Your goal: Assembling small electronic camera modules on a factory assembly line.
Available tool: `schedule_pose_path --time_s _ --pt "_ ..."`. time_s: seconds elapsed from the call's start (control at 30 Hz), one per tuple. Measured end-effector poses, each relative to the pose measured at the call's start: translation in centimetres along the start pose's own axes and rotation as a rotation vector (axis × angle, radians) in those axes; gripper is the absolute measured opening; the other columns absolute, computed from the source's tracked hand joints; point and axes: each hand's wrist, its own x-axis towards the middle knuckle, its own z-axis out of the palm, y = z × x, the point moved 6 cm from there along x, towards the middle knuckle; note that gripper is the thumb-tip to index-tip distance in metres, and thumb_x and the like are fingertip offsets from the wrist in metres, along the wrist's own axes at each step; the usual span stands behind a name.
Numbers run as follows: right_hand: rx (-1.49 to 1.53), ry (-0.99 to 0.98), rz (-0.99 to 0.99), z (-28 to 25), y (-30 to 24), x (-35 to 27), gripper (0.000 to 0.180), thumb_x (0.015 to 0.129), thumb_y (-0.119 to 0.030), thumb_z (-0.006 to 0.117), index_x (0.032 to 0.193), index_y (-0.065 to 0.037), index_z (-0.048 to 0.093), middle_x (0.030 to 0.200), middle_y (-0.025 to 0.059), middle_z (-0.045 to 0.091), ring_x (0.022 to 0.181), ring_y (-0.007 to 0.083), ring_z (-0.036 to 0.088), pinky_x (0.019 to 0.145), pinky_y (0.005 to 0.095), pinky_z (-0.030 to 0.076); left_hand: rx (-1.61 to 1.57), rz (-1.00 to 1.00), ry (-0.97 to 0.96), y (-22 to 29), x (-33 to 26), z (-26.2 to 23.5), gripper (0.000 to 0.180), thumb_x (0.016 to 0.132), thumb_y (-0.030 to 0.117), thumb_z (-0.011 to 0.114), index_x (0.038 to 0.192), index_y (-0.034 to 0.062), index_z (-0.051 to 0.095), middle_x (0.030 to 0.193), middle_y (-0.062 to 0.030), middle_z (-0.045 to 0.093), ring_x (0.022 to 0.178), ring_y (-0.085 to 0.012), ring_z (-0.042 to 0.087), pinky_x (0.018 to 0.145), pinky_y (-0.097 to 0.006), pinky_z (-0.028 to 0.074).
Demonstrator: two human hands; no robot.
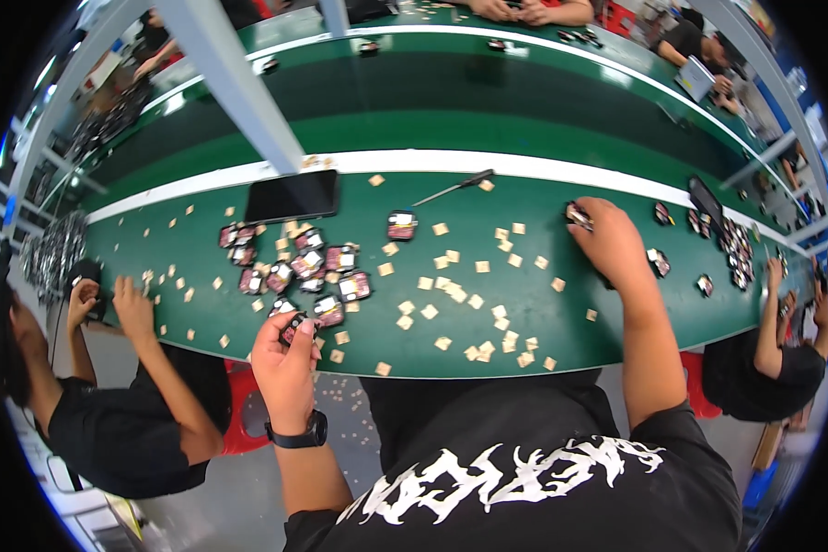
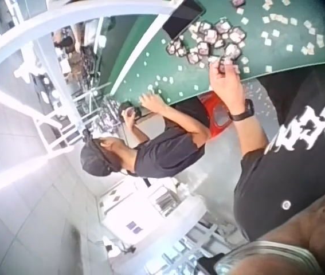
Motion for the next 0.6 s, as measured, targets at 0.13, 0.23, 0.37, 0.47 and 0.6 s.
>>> schedule_pose_path --time_s 0.13,0.23,0.37,0.47,0.6 --pt "-0.024 -0.028 0.026 -0.1 -0.1 0.5 0.034 0.084 -0.014 0.075 0.116 -0.005 0.068 0.11 0.0163 0.071 0.1 0.0389 0.067 0.085 0.0458 0.053 0.122 0.079 0.097 1.0 1.0 -3.9 0.02 0.099 0.005 0.065 0.116 -0.004 0.062 0.084 -0.0003 0.064 0.069 -0.0038 0.053 0.06 -0.02 0.042" --pt "0.012 -0.022 0.025 -0.3 -0.8 0.5 0.035 0.083 -0.013 0.075 0.117 -0.005 0.068 0.108 0.0168 0.071 0.099 0.0385 0.068 0.085 0.0453 0.053 0.311 0.075 0.127 1.2 1.9 -6.3 0.02 0.099 0.005 0.063 0.116 -0.0045 0.062 0.083 -0.0011 0.064 0.068 -0.0041 0.052 0.059 -0.022 0.041" --pt "0.102 0.101 -0.05 -1.4 -2.2 -0.7 0.04 0.082 -0.015 0.077 0.119 -0.004 0.067 0.105 0.0171 0.071 0.097 0.0362 0.069 0.082 0.0435 0.055 0.697 0.249 0.17 1.8 3.4 -7.6 0.022 0.094 0.005 0.066 0.113 -0.0046 0.064 0.076 -0.005 0.062 0.067 -0.0122 0.055 0.063 -0.029 0.046" --pt "0.272 0.114 -0.107 -2.8 -4.3 -2.9 0.042 0.08 -0.016 0.08 0.119 -0.005 0.067 0.106 0.016 0.071 0.096 0.0343 0.07 0.081 0.0425 0.055 0.771 0.194 0.152 1.7 5.0 -7.3 0.024 0.092 0.008 0.067 0.113 -0.0036 0.065 0.084 -0.0124 0.065 0.077 -0.0214 0.061 0.074 -0.034 0.05" --pt "0.374 0.05 -0.232 -3.1 -7.2 -5.5 0.046 0.08 -0.016 0.082 0.122 -0.007 0.066 0.112 0.0144 0.071 0.097 0.0335 0.07 0.081 0.0403 0.057 0.966 0.421 0.061 2.0 6.3 -8.0 0.034 0.093 0.015 0.068 0.122 -0.0018 0.063 0.113 -0.023 0.064 0.102 -0.0358 0.061 0.091 -0.042 0.049"
